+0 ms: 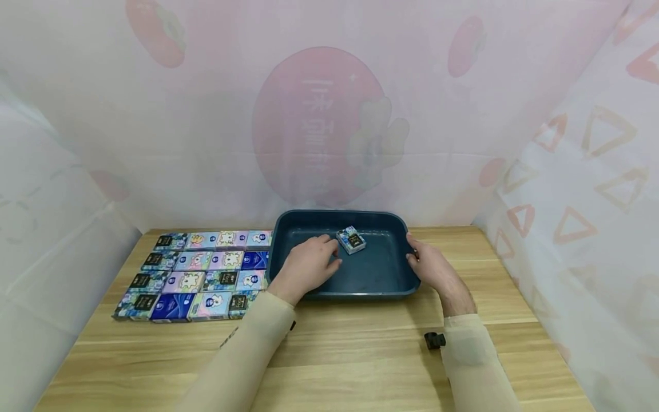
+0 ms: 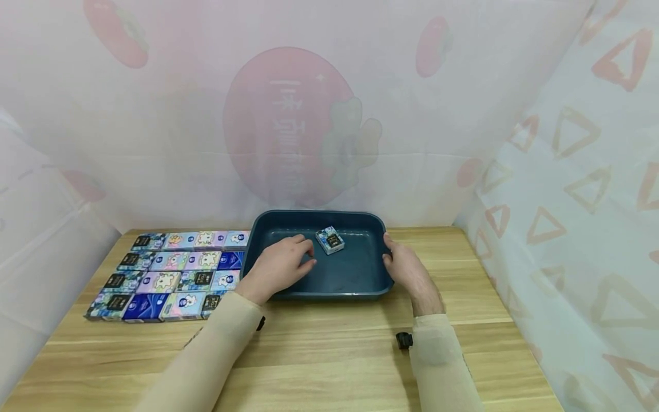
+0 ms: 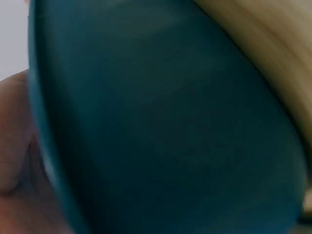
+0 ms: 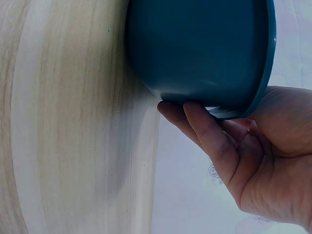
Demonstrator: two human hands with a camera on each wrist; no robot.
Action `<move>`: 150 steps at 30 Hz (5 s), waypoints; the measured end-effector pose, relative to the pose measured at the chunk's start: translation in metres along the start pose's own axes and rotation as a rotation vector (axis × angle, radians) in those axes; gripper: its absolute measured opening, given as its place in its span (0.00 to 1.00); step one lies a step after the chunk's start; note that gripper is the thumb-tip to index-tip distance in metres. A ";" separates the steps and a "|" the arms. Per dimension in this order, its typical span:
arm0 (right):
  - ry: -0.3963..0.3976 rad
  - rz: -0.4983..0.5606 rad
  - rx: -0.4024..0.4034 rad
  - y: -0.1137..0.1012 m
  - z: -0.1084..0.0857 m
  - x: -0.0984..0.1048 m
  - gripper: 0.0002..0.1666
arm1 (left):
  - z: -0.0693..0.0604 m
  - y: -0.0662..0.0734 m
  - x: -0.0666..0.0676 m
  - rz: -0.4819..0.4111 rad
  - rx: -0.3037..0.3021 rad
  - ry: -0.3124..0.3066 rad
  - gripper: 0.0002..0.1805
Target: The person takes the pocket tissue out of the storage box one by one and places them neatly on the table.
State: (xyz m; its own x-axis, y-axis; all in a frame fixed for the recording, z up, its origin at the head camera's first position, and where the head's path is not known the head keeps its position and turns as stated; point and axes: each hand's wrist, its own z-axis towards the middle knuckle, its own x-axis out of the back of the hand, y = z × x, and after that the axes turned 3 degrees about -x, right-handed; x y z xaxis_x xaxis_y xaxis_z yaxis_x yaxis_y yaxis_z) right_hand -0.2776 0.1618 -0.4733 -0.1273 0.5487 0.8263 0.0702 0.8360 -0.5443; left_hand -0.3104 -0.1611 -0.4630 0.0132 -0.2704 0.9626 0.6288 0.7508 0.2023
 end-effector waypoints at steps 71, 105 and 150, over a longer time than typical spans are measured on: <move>-0.007 -0.013 0.019 0.000 -0.001 0.000 0.39 | 0.055 0.017 -0.042 0.085 0.041 -0.171 0.23; -0.014 0.002 0.021 0.000 0.000 0.001 0.39 | 0.034 0.019 -0.020 -0.175 0.020 -0.019 0.13; 0.119 -0.018 -0.051 0.006 0.000 0.001 0.34 | -0.083 0.008 0.068 -0.004 0.012 0.200 0.09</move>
State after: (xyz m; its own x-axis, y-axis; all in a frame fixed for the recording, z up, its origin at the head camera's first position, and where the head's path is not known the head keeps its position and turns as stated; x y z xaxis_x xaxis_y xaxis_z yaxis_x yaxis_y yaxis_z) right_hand -0.2778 0.1676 -0.4755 -0.0112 0.5282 0.8491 0.1193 0.8438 -0.5233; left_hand -0.2398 -0.2235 -0.4106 0.1654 -0.3870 0.9071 0.6195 0.7564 0.2097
